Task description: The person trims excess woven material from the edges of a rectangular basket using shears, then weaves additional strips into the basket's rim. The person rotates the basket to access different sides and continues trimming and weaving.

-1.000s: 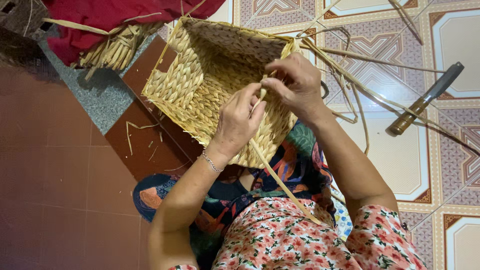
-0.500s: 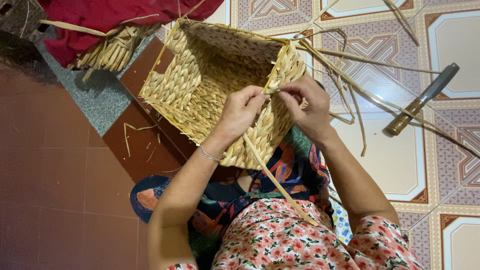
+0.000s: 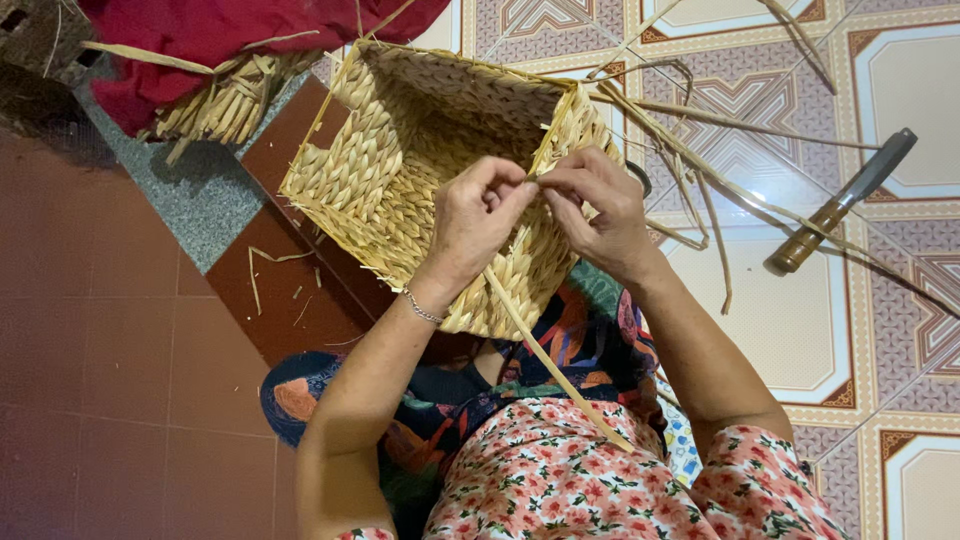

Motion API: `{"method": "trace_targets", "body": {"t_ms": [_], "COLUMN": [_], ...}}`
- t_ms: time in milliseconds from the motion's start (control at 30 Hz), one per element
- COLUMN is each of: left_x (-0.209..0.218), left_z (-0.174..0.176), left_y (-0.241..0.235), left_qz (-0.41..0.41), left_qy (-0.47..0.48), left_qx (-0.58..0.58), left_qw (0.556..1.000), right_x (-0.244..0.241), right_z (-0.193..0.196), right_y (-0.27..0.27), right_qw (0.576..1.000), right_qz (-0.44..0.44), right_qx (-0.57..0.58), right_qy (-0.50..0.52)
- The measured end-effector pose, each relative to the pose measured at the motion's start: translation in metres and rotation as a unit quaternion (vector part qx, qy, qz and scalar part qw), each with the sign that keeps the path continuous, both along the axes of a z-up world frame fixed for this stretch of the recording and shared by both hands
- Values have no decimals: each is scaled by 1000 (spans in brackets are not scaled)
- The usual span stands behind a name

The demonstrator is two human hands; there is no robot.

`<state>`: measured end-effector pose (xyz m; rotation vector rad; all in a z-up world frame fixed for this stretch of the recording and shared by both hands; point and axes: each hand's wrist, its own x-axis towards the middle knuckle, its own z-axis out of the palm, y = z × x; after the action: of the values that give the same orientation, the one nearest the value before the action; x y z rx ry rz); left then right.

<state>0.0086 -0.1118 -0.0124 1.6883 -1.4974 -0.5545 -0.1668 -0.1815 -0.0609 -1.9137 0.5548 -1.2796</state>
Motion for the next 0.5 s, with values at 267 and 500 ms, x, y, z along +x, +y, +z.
{"method": "trace_targets", "body": {"t_ms": [267,500], "left_x": [15,4], "left_z": [-11,0], "left_y": [-25,-18], "left_qz": [48,32], "left_qy": [384,232], "left_qx": [194,86], "left_qw": [901,968], "right_x": [-21,-32], "right_z": [-24,-49], "right_y": [2,12], "right_qw": [992,989], "right_qz": [-88,-75], "right_qx": [91,128], "right_qy": [0,19]}}
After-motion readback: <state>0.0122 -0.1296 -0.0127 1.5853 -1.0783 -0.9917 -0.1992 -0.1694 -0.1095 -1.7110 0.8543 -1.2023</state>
